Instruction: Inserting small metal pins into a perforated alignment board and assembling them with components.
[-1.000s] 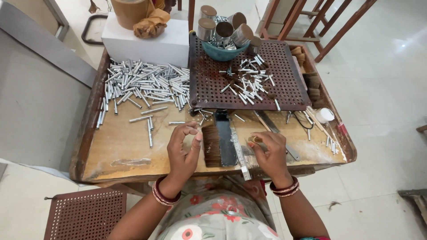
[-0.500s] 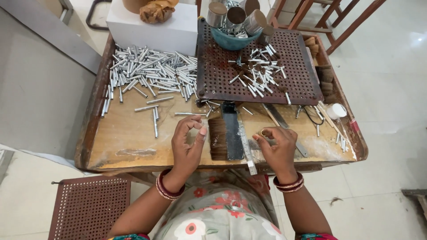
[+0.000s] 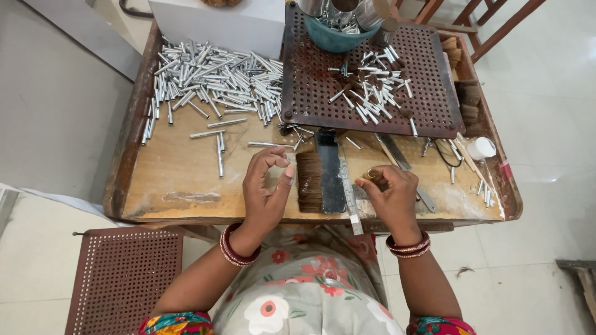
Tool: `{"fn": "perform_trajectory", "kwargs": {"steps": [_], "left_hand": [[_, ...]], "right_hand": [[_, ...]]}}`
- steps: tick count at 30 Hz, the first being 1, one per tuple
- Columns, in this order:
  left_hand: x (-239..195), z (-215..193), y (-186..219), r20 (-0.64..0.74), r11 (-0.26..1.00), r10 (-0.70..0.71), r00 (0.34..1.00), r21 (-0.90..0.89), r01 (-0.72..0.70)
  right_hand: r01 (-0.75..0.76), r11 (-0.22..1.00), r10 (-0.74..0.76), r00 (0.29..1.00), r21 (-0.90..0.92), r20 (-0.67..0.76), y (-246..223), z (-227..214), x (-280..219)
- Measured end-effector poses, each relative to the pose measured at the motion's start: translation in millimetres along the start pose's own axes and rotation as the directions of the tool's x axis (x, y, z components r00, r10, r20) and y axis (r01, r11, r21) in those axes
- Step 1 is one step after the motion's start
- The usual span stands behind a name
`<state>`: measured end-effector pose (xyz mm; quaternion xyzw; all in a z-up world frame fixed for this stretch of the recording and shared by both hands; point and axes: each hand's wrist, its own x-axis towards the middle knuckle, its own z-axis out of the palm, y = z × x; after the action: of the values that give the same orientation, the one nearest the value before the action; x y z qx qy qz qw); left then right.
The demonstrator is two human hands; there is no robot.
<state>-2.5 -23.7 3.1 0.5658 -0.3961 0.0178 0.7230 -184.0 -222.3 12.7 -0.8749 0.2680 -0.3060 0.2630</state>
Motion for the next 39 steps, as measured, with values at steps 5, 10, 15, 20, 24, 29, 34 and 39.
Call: {"fn": "perform_trajectory", "kwargs": {"steps": [5,10,15,20,24,29,34,39], "left_hand": [[-1,0,-1,0.003,0.999,-0.025,1.0,-0.023,0.025],[0,0,-1,0.017,0.999,-0.036,0.999,-0.039,0.037],[0,2,17,0.019,1.0,-0.009,1.0,0.03,0.009],[-9,28,50,0.143,1.0,0.029,0.989,-0.013,-0.028],[-16,50,61,0.318,0.985,-0.068,0.946,-0.127,0.113],[-23,62,58,0.403,0.977,-0.06,0.913,-0.165,0.137],[-26,66,57,0.388,0.981,-0.055,0.92,-0.151,0.122],[-25,64,62,0.367,0.985,-0.01,0.93,-0.156,0.072]], "right_hand": [[0.154,0.988,-0.153,0.988,0.007,-0.024,-8,-17,12],[0.127,0.992,-0.127,0.991,0.018,0.028,-17,-24,20],[0.174,0.983,-0.166,0.978,0.061,-0.125,-15,-19,14],[0.157,0.694,0.127,0.934,0.702,-0.334,6,8,-30],[0.267,0.578,0.095,0.916,0.771,-0.389,-16,17,-51],[0.295,0.638,0.034,0.912,0.711,-0.408,-31,18,-54],[0.327,0.649,-0.046,0.918,0.687,-0.394,-42,12,-51],[0.239,0.737,-0.142,0.969,0.632,-0.201,-32,5,-55]]}}
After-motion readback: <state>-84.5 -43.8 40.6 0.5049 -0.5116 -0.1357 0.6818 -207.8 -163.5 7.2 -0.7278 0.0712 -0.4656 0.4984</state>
